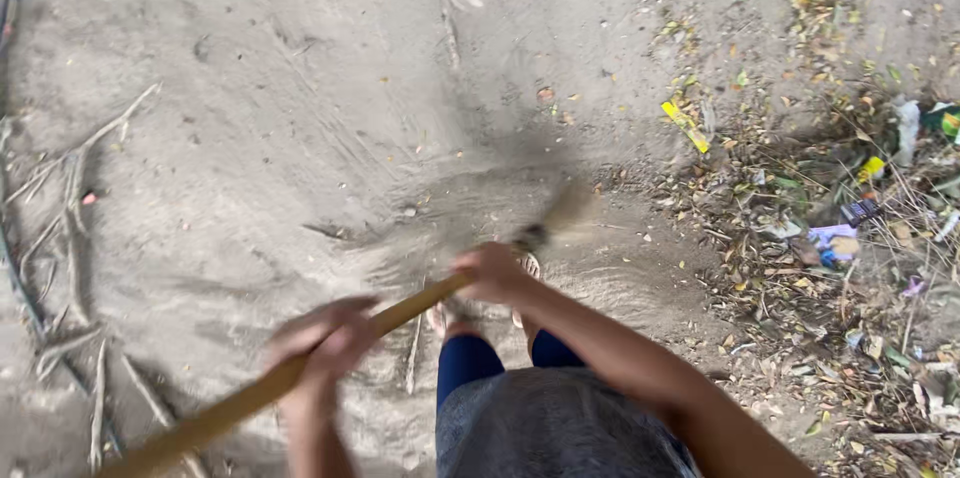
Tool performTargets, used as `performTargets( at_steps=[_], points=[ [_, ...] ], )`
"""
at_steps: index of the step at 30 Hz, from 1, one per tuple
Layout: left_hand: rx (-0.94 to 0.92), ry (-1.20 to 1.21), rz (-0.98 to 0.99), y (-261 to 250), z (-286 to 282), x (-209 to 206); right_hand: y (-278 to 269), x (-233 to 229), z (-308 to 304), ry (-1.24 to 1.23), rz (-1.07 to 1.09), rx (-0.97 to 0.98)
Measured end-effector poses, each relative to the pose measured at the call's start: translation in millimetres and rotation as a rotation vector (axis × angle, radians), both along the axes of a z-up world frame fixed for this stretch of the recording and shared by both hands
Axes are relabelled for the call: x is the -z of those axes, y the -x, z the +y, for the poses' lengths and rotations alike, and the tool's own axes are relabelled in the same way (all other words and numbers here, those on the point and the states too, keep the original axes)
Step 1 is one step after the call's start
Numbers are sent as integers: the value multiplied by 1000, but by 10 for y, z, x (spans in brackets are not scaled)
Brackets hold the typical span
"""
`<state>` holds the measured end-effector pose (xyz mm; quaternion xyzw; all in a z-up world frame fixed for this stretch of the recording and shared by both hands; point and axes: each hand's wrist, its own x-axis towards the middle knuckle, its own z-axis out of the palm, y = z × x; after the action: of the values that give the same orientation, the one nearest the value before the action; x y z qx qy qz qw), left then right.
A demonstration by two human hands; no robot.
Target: The person sweeps leaves and trash on a dirt ground into a pile using a long-handled broom.
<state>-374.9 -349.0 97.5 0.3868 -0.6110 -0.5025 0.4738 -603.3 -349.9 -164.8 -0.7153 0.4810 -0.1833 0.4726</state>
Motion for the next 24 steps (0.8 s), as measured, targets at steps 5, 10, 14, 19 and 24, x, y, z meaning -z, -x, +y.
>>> performTargets(
  at_steps=[5, 10, 14, 19, 24],
  points=[
    [-121, 108, -273, -387, 528, -424, -1225, -230, -244, 12, -135, -126],
    [-235, -347, -111, -375, 627, 1357, -441, 873, 429, -114, 145, 52],
    [-51, -624, 268, 441, 667, 2532, 937, 1393, 932, -123, 602, 110],
    [127, -836, 288, 673, 198, 2496, 1371, 1304, 639, -242, 739, 200],
    [28, -611, 50, 3, -81, 1621, 566, 661, 14, -469, 568, -7]
  ],
)
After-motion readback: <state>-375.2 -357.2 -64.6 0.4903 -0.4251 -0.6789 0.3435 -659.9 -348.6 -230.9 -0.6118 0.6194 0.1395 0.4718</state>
